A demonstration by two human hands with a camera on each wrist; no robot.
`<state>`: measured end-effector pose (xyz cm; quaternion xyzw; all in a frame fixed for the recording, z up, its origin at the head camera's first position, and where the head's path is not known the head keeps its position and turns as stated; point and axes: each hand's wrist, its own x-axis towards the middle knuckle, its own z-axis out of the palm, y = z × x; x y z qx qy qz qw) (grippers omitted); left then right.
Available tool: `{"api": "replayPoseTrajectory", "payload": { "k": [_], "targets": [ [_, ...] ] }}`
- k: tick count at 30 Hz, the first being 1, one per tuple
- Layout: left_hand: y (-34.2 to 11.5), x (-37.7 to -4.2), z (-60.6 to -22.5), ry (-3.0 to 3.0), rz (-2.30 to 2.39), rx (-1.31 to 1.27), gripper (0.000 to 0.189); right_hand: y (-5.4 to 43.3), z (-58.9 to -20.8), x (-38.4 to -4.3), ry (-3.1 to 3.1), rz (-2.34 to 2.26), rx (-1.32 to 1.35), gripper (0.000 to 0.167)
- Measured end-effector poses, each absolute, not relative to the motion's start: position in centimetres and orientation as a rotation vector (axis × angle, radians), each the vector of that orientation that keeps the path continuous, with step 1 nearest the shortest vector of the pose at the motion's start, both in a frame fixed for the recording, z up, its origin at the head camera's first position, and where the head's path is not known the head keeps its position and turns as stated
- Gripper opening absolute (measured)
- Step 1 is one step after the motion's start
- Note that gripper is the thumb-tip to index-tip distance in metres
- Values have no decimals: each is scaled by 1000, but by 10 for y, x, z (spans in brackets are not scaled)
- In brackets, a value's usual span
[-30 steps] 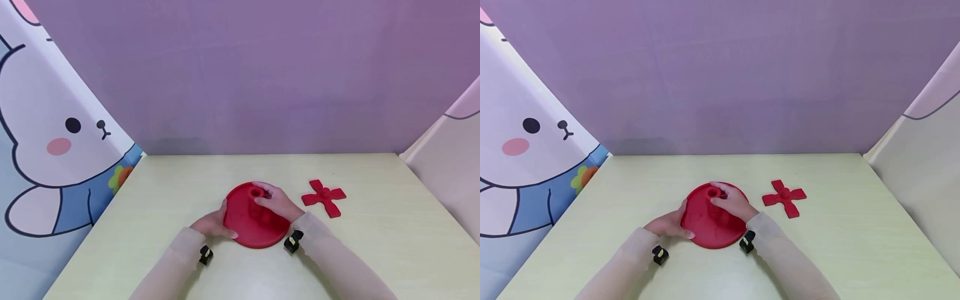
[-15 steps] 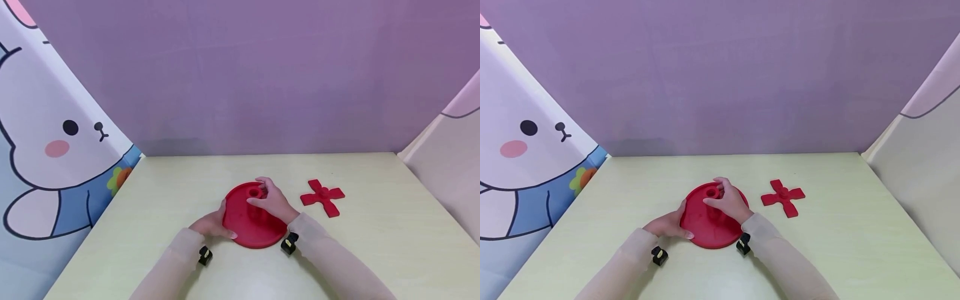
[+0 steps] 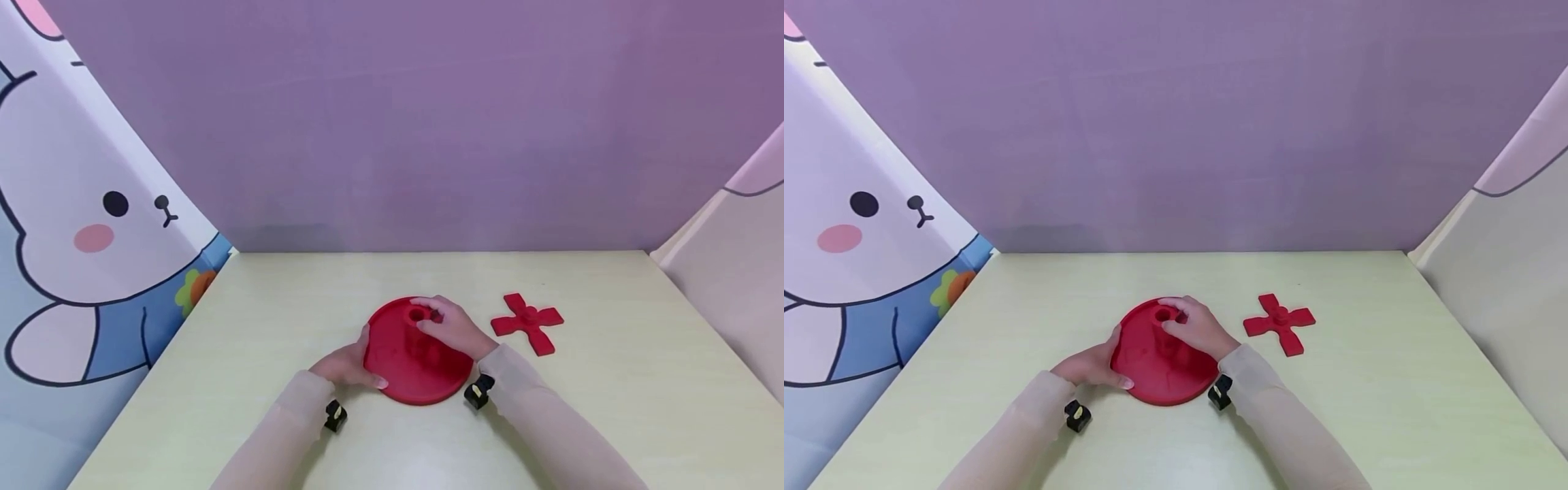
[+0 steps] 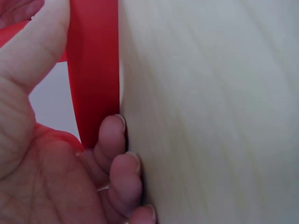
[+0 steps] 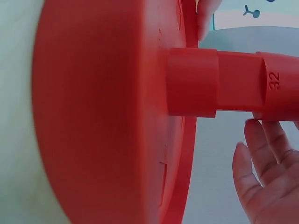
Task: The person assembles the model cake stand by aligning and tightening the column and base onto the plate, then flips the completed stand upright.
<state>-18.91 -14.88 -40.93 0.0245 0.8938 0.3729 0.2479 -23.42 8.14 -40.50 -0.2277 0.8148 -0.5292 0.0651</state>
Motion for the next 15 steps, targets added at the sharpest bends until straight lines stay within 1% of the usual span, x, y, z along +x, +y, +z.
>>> {"api": "replayPoseTrajectory", "payload": {
  "k": [6, 13, 15],
  "targets": [
    [-148, -191, -410, 2435, 1012, 69, 119, 82, -403, -234, 2449, -1593, -633, 47],
    [-147, -191, -411, 2444, 982, 57, 120, 78, -401, -232, 2476, -1600, -592, 41],
    [-148, -191, -411, 2451, 973, 64, 120, 77, -401, -232, 2471, -1592, -593, 43]
  ]
}}
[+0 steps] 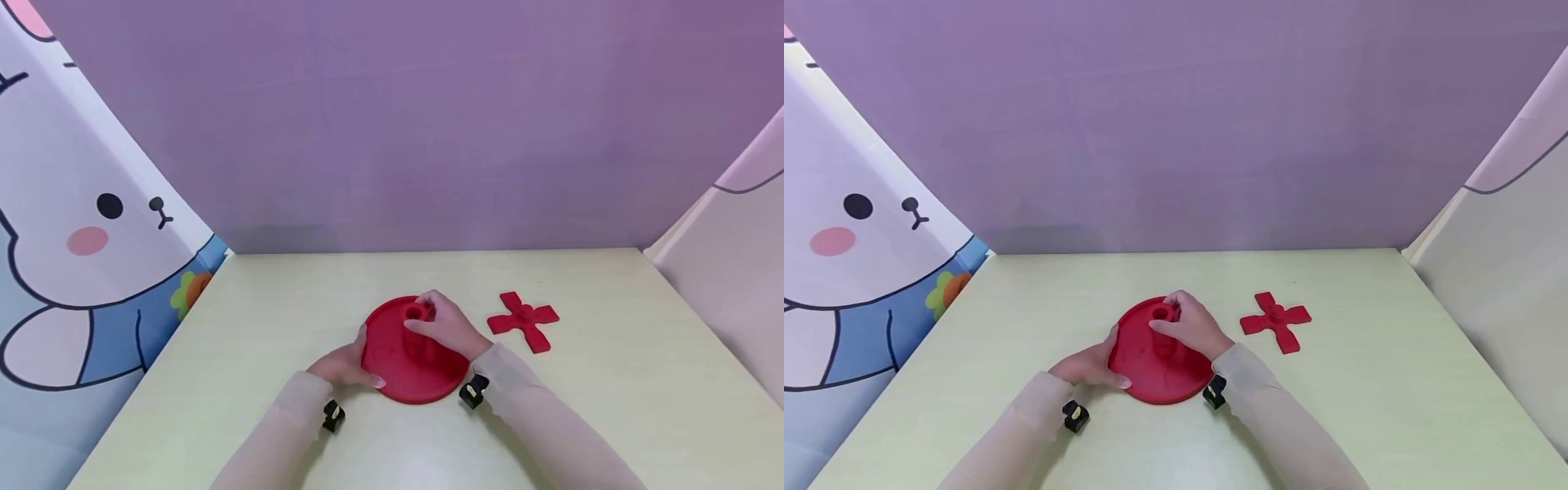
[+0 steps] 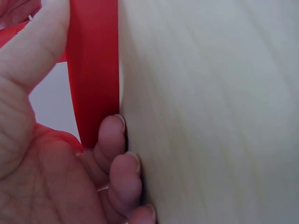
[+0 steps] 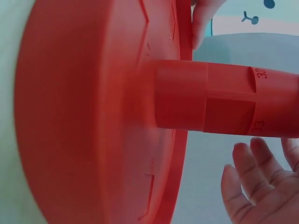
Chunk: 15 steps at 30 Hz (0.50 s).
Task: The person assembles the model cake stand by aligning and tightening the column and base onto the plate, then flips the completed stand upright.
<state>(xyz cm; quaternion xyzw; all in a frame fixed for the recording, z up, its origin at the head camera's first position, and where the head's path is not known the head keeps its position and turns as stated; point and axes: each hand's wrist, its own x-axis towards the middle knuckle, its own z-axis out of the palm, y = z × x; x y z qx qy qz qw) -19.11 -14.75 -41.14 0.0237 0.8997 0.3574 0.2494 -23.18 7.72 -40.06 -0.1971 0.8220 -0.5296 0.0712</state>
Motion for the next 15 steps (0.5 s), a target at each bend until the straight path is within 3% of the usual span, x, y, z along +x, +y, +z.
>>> {"api": "replayPoseTrajectory", "payload": {
  "k": [6, 15],
  "targets": [
    [-149, -190, -412, 2445, 990, 71, 119, 78, -398, -227, 2361, -1570, -676, 64],
    [-149, -189, -411, 2449, 988, 70, 119, 83, -394, -229, 2485, -1473, -716, 55]
  ]
}}
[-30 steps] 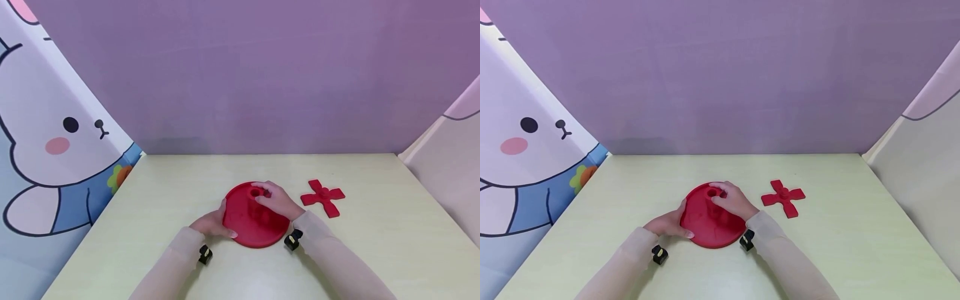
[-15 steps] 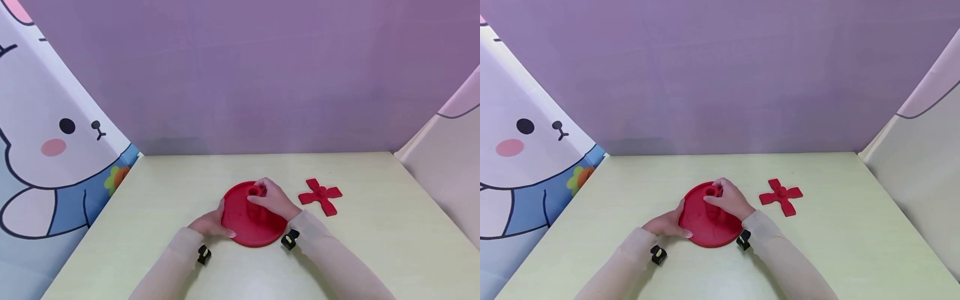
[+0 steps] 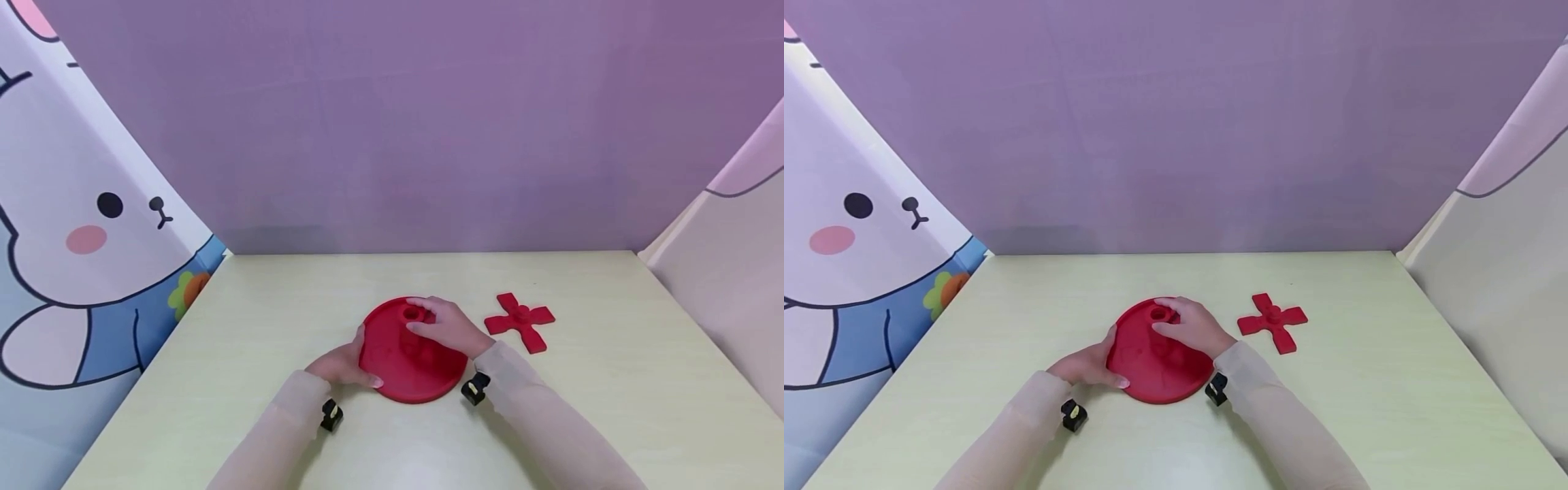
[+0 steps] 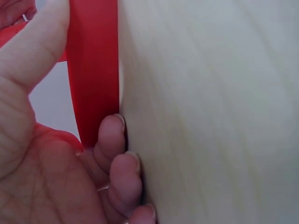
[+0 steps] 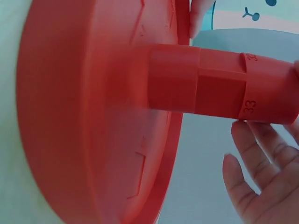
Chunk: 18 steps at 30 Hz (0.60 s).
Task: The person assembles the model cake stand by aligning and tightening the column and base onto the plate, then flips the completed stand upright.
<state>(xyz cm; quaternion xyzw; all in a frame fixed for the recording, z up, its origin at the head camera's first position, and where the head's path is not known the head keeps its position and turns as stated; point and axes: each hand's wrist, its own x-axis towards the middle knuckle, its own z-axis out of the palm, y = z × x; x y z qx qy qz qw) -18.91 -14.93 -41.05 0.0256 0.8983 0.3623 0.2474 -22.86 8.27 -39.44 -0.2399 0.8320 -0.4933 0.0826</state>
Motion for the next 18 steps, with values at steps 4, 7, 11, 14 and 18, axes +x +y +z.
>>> {"api": "replayPoseTrajectory", "payload": {
  "k": [4, 7, 11, 14, 18],
  "targets": [
    [-149, -189, -411, 2443, 999, 72, 119, 80, -391, -226, 2550, -1456, -621, 55],
    [-149, -188, -413, 2429, 1015, 67, 119, 77, -391, -225, 2608, -1410, -560, 55],
    [-151, -186, -414, 2430, 1020, 73, 119, 71, -388, -223, 2718, -1281, -535, 54],
    [-151, -187, -414, 2441, 1013, 84, 118, 67, -383, -221, 2780, -1192, -527, 54],
    [-150, -190, -411, 2440, 1007, 86, 118, 70, -380, -221, 2769, -1184, -506, 55]
  ]
}}
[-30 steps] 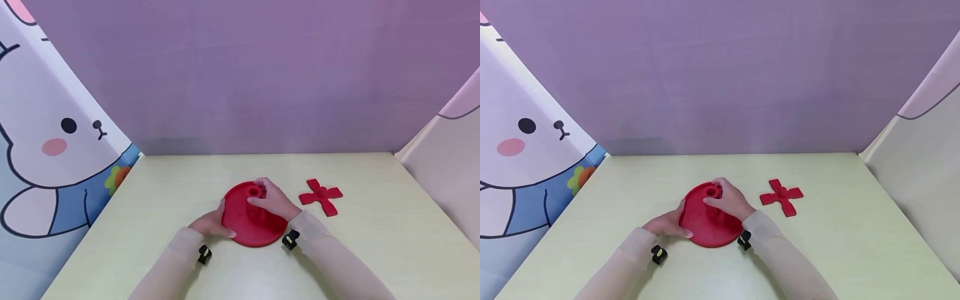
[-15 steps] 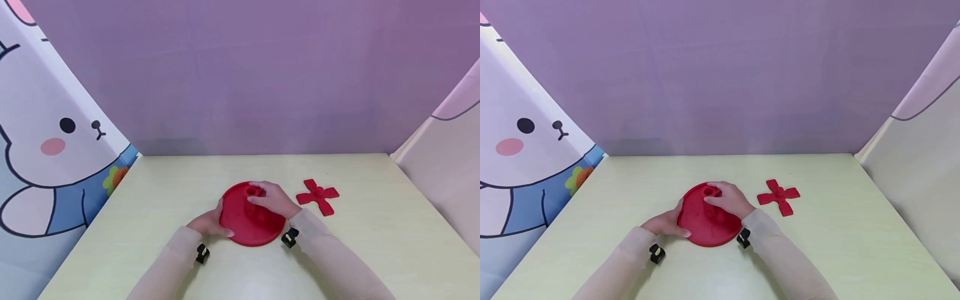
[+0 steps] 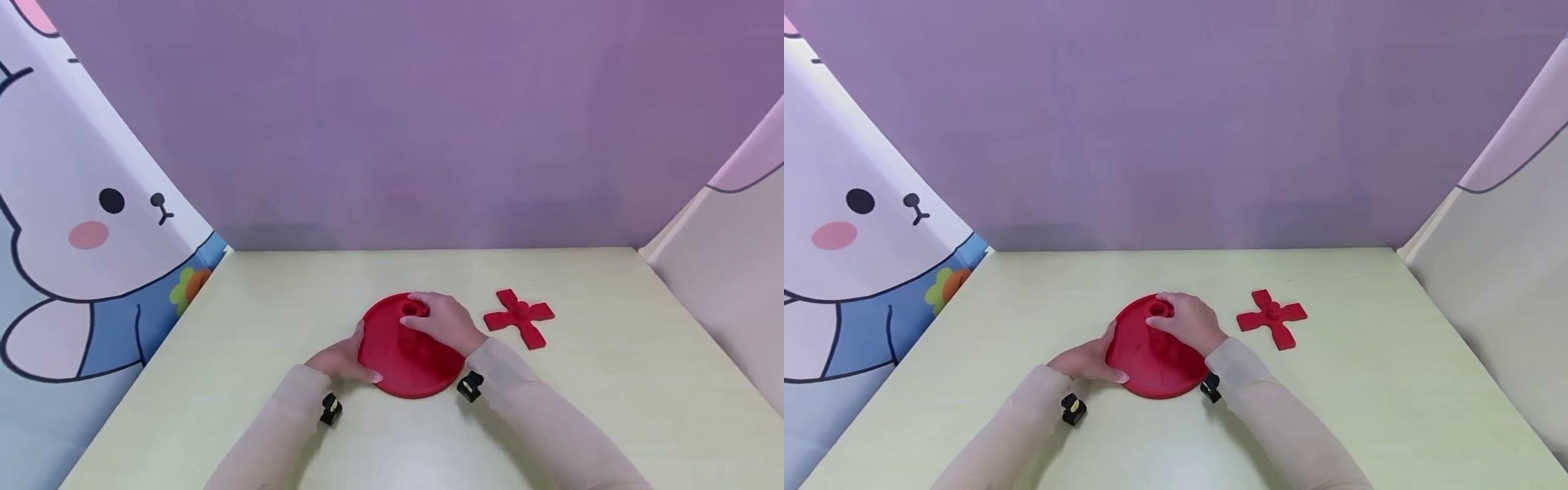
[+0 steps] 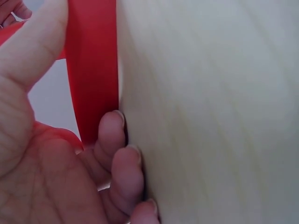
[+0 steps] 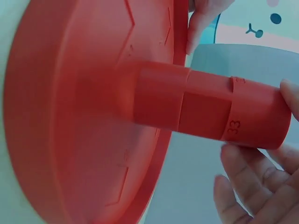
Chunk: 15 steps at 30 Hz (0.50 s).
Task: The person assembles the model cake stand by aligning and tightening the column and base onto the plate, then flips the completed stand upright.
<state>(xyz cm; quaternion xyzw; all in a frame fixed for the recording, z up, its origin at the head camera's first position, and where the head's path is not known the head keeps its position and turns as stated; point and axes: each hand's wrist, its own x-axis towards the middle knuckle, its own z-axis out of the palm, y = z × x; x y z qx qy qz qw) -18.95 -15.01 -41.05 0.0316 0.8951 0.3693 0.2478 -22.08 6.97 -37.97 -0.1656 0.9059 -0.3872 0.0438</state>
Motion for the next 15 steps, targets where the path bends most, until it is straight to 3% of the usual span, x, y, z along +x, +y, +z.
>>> {"api": "replayPoseTrajectory", "payload": {
  "k": [6, 15],
  "targets": [
    [-147, -189, -409, 2426, 999, 61, 118, 102, -379, -221, 2634, -1235, -508, 58],
    [-150, -190, -411, 2429, 1018, 60, 119, 171, -389, -223, 2759, -1159, -379, 50]
  ]
}}
